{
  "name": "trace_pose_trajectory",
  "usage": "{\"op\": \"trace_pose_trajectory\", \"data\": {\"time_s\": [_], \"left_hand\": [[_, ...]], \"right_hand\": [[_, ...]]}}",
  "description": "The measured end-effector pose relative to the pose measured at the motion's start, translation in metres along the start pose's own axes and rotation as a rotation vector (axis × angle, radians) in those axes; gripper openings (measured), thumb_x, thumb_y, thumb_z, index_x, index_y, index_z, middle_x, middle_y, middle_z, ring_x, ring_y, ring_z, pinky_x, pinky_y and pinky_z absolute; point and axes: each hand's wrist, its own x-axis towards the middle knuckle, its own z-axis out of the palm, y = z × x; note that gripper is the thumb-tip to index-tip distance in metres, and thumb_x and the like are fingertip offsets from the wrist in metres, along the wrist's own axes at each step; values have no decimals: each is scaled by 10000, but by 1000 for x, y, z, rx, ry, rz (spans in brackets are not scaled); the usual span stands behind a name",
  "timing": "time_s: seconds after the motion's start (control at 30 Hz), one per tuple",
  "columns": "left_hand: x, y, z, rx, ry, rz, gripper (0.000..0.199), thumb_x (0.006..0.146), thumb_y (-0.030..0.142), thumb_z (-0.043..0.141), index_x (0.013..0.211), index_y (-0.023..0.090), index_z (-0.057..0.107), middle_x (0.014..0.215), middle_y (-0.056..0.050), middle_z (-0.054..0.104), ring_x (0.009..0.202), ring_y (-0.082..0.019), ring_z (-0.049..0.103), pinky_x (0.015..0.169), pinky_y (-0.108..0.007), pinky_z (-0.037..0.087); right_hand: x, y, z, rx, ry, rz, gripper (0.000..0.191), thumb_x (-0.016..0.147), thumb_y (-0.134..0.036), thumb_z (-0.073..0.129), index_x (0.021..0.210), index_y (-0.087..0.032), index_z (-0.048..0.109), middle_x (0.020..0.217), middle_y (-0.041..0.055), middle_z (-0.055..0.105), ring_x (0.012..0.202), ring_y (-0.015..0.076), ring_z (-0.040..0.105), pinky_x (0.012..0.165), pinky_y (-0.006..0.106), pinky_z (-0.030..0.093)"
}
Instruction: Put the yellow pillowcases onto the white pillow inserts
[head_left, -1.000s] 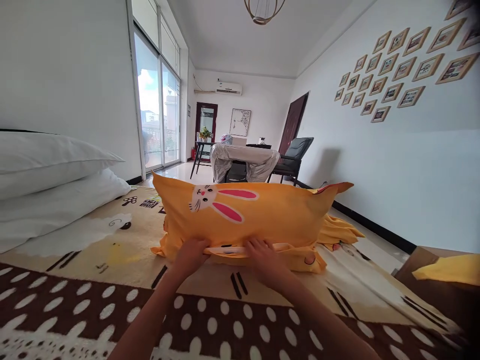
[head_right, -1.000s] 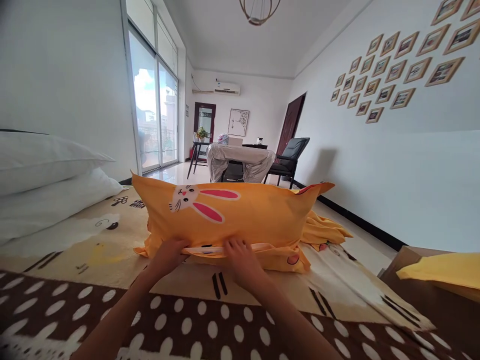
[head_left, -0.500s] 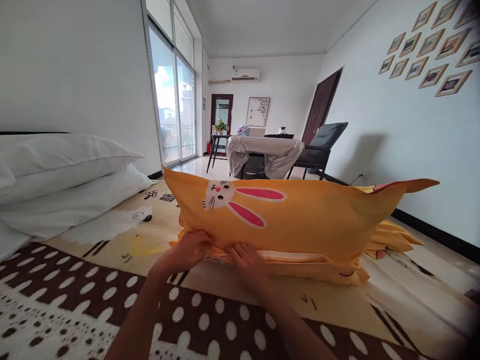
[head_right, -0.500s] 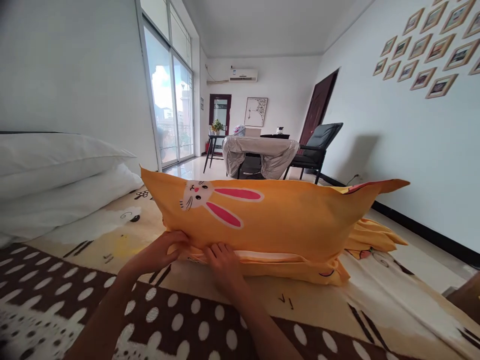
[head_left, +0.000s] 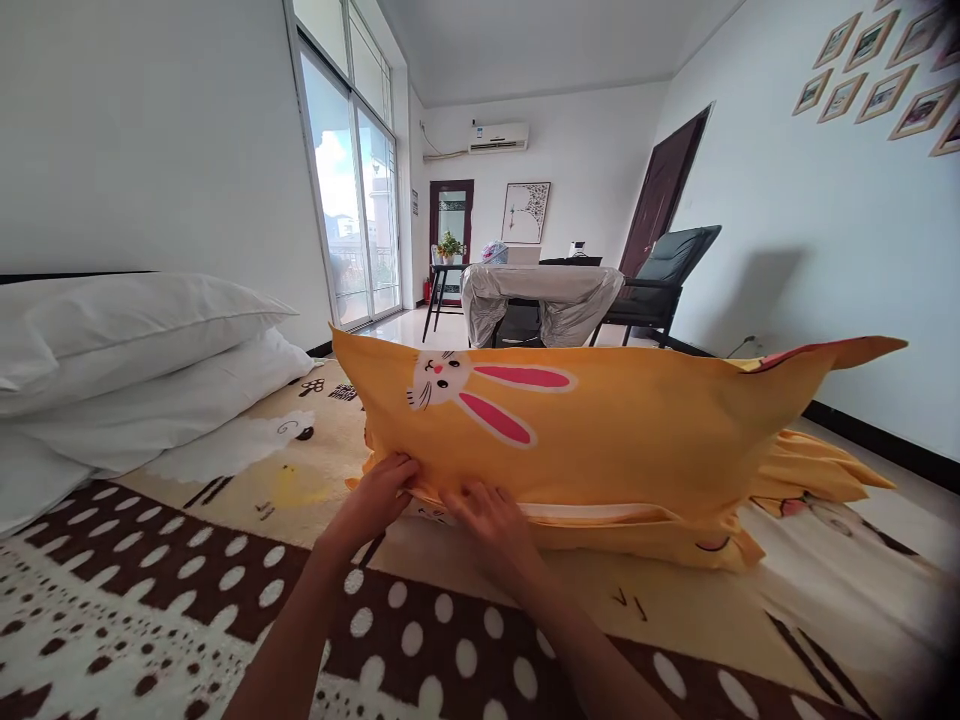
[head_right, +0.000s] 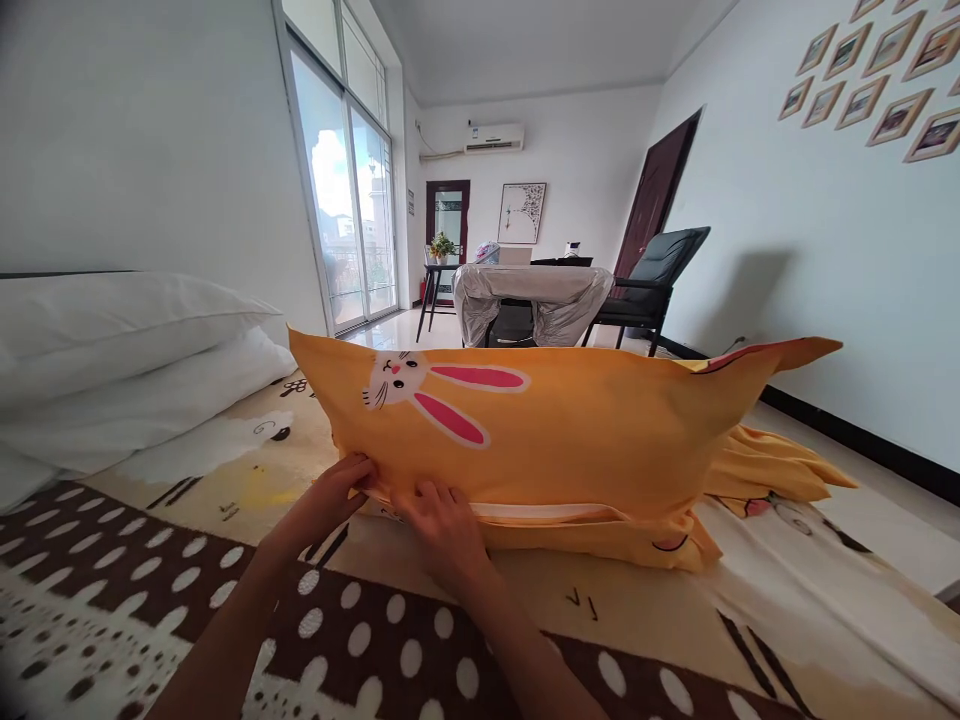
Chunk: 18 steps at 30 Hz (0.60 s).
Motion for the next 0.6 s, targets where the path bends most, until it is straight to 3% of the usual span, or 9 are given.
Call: {"op": "trace_pose_trajectory", "data": {"time_s": [0.17, 0.33, 0.6], "left_hand": [[0, 3, -1, 113, 59, 19, 204, 688, 16, 422, 738, 206, 476, 847, -44, 553, 850, -195, 506, 740, -309, 403], [-2, -2, -3, 265, 82, 43, 202, 709, 41, 493, 828, 204, 513, 946, -58, 584, 964, -231, 504, 823, -357, 380], [-3, -10, -3, 206, 78, 66, 93, 768, 105, 555, 755, 195, 576, 901, -30, 620, 964, -204, 513, 843, -335, 356]], "right_hand": [[1, 1, -1, 10, -98, -83, 433, 798, -93, 515, 1194, -262, 565, 897, 56, 543, 796, 185, 436, 696, 306, 304], [0, 4, 0, 1, -85, -120, 551, 818, -90, 510, 1326, -301, 484, 888, 48, 538, 780, 184, 430, 687, 308, 299], [0, 4, 0, 6, -79, -123, 578, 806, -84, 526, 1332, -319, 489, 918, 60, 555, 794, 184, 451, 698, 309, 317]]}}
